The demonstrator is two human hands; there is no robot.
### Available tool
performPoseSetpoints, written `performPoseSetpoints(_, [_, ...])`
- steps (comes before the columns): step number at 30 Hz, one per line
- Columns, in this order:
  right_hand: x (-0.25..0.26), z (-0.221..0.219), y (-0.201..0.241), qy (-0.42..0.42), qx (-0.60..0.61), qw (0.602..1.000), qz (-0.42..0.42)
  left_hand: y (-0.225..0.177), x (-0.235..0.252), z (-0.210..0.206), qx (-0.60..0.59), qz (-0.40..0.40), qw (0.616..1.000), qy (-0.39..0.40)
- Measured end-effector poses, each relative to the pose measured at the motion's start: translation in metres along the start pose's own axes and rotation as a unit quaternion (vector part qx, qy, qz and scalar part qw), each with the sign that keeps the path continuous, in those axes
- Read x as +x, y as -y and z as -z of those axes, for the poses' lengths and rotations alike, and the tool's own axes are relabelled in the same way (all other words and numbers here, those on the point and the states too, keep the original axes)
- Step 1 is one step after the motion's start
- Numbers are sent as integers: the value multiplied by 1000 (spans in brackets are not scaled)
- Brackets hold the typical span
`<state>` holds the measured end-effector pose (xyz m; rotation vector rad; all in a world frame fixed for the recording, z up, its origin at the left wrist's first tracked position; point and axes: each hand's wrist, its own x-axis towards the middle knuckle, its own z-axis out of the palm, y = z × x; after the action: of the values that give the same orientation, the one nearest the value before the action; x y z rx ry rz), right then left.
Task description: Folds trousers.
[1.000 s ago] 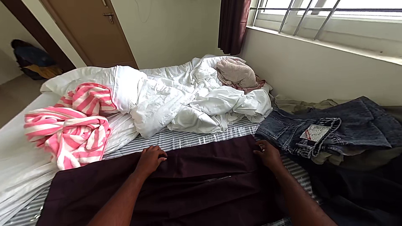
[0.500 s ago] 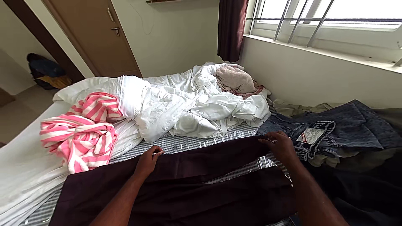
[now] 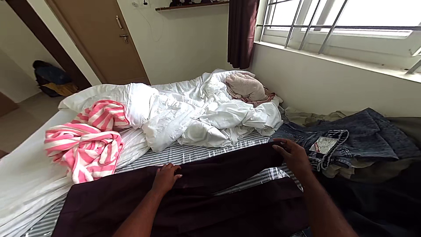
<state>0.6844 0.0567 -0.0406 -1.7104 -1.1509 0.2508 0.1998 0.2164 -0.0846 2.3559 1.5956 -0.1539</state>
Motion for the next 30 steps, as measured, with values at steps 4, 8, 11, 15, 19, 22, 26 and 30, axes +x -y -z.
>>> performPoseSetpoints(4, [4, 3, 6, 28, -5, 999, -20, -6, 4, -6, 38, -36, 998, -18])
performPoseSetpoints(8, [6, 4, 14, 45, -14, 998, -46, -8, 5, -11, 106, -108, 987, -45])
performPoseSetpoints(11, [6, 5, 7, 44, 7, 997, -57, -5, 0, -7, 45, -91, 992, -80])
performPoseSetpoints(15, [2, 8, 2, 30, 84, 993, -76, 3, -5, 2, -73, -63, 991, -90])
performPoseSetpoints(19, [2, 7, -11, 18, 128, 989, -69, 15, -11, 10, -126, -70, 980, -136])
performPoseSetpoints(22, [1, 5, -14, 9, 122, 990, -67, 23, -20, 14, -162, -96, 963, -194])
performPoseSetpoints(26, [-4, -4, -9, -38, 60, 997, -31, 20, -24, 23, -159, -99, 952, -242])
performPoseSetpoints(30, [-7, 2, -4, -4, 72, 996, -51, 19, -15, 28, -154, -117, 948, -252])
